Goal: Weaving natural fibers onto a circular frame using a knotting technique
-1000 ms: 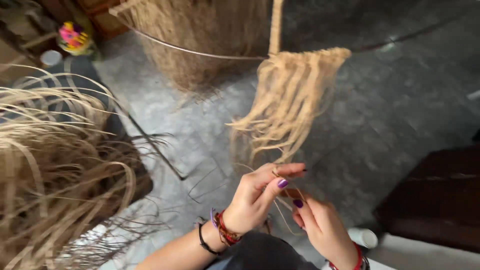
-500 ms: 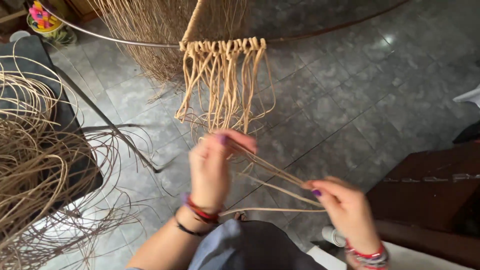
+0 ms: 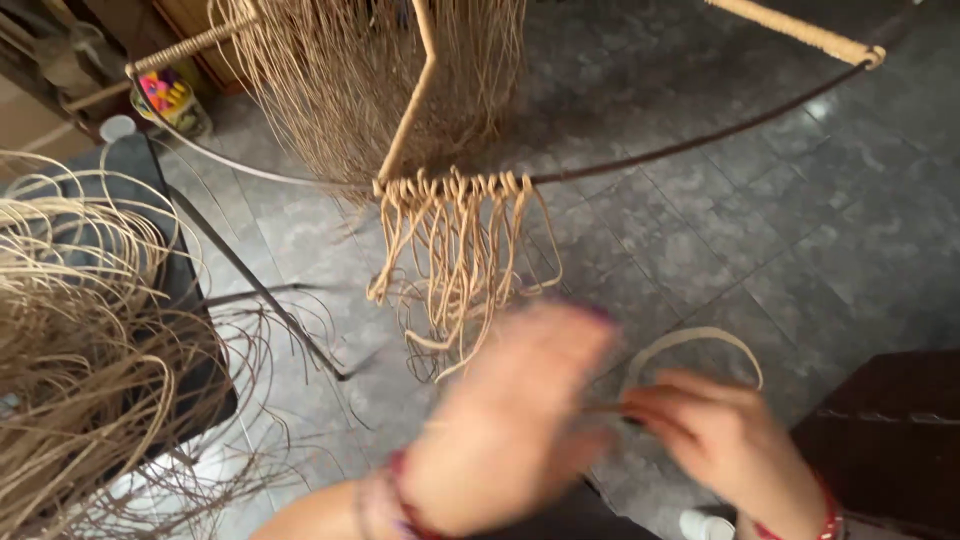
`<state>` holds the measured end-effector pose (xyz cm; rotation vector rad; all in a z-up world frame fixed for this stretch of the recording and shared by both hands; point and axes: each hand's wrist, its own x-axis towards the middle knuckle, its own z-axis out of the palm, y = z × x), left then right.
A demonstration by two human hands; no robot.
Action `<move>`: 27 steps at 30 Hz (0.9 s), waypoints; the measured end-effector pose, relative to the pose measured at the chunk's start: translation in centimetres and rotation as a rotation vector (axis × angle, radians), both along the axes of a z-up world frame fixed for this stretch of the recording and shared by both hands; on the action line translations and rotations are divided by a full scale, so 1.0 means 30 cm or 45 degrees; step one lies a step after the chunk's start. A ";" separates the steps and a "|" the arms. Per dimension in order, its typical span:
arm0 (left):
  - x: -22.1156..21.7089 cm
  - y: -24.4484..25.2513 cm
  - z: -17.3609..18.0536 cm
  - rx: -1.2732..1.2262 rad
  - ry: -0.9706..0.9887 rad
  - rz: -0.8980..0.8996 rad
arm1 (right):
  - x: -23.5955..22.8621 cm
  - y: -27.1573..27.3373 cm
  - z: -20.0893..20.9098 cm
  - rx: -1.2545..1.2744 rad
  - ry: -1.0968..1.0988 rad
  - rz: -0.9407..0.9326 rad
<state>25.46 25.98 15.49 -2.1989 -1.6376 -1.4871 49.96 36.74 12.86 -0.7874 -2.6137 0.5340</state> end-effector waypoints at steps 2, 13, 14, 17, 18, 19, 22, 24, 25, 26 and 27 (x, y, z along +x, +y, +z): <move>0.114 0.023 -0.072 -0.544 0.099 -0.306 | -0.082 -0.010 0.043 0.038 0.070 0.214; -0.232 -0.071 -0.096 -0.882 -0.170 0.314 | 0.086 0.400 0.021 0.009 0.062 0.113; -0.228 -0.096 -0.101 -0.882 -0.168 0.314 | 0.103 0.439 0.003 -0.024 0.043 0.118; -0.115 -0.042 -0.090 -1.305 -0.165 0.308 | 0.038 0.484 -0.020 -0.060 -0.050 0.376; -0.034 0.004 -0.089 -1.304 -0.190 0.340 | -0.007 0.467 -0.011 -0.060 -0.057 0.414; 0.038 0.052 -0.089 -1.162 -0.222 0.197 | -0.059 0.446 -0.003 0.013 -0.033 0.611; 0.219 0.163 -0.170 -0.880 -0.226 0.219 | -0.149 0.431 0.024 0.067 0.003 0.918; 0.249 0.161 -0.219 -0.743 -0.196 0.362 | -0.146 0.493 0.018 0.054 0.008 1.012; 0.219 0.121 -0.228 -0.937 -0.150 0.526 | -0.129 0.547 -0.001 0.016 -0.026 0.929; 0.190 0.079 -0.236 -1.131 -0.103 0.690 | -0.114 0.601 -0.019 -0.020 -0.062 0.847; 0.149 0.022 -0.257 -1.132 -0.113 0.704 | -0.104 0.638 -0.021 -0.021 -0.065 0.863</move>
